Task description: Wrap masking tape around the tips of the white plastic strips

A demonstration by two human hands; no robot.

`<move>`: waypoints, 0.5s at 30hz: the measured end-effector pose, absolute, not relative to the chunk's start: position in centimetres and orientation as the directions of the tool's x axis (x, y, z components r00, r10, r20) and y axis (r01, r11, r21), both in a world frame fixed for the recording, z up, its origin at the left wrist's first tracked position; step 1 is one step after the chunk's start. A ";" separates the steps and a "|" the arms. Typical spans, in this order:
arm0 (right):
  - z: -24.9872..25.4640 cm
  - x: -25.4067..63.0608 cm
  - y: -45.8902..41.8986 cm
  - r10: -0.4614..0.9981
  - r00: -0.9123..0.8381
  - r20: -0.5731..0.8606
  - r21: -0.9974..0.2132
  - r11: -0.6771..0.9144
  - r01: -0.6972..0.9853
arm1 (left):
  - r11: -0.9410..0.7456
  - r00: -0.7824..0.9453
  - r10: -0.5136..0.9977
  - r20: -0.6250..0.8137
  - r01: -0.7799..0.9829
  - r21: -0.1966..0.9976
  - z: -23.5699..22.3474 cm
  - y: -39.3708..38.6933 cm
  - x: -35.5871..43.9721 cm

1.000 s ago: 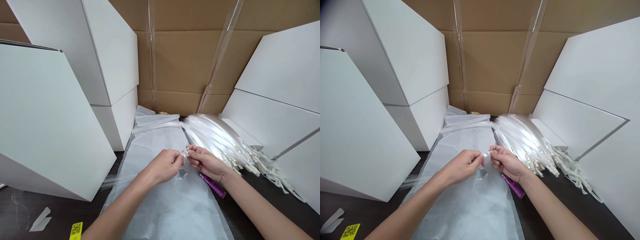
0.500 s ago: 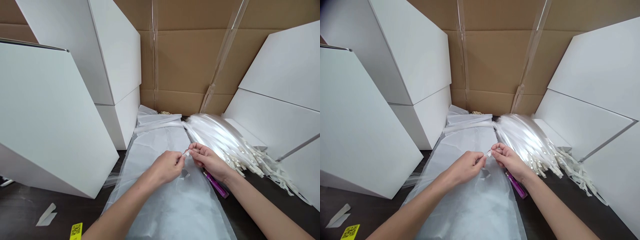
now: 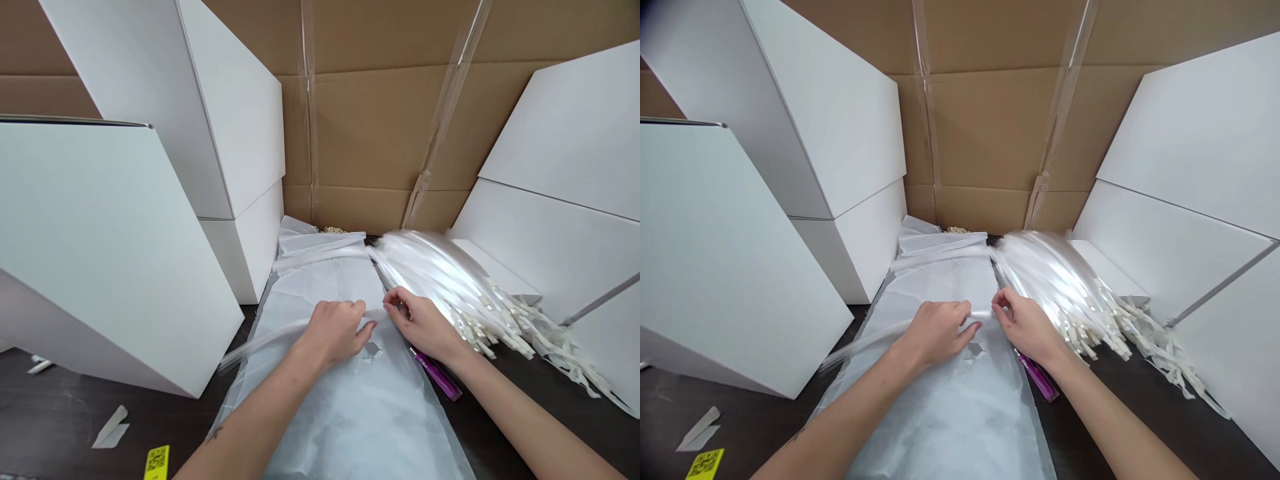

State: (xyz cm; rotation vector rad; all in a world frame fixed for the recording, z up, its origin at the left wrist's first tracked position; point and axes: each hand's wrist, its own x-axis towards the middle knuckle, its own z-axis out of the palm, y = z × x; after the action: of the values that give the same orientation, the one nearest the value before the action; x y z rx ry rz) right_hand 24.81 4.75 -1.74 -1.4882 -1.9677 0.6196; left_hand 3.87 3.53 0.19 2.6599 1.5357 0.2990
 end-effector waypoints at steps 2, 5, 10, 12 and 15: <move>-1.9 24.9 4.8 0.955 -0.255 0.152 -0.562 0.296 0.772 | -0.531 0.522 0.847 0.098 0.839 0.118 -0.2 3.7 3.8; -1.9 25.0 4.8 0.951 -0.263 0.164 -0.468 0.310 0.827 | -0.575 0.567 0.818 0.099 0.813 0.093 -0.2 3.7 3.7; -1.5 25.2 4.7 0.948 -0.205 0.242 -0.432 0.295 0.853 | -0.557 0.551 0.830 0.091 0.828 0.069 0.5 3.2 3.6; -1.4 25.3 4.7 0.941 -0.202 0.270 -0.433 0.307 0.848 | -0.548 0.544 0.836 0.072 0.832 0.081 0.7 3.2 3.8; -1.6 25.6 4.7 0.930 -0.204 0.306 -0.442 0.328 0.835 | -0.541 0.538 0.841 0.057 0.838 0.076 1.4 2.6 3.8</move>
State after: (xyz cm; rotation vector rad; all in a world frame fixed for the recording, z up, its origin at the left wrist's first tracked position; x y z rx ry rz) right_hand 25.56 4.66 -1.57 -1.5464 -2.0815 0.2421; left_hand 3.84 2.59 1.35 2.7199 1.4857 0.1348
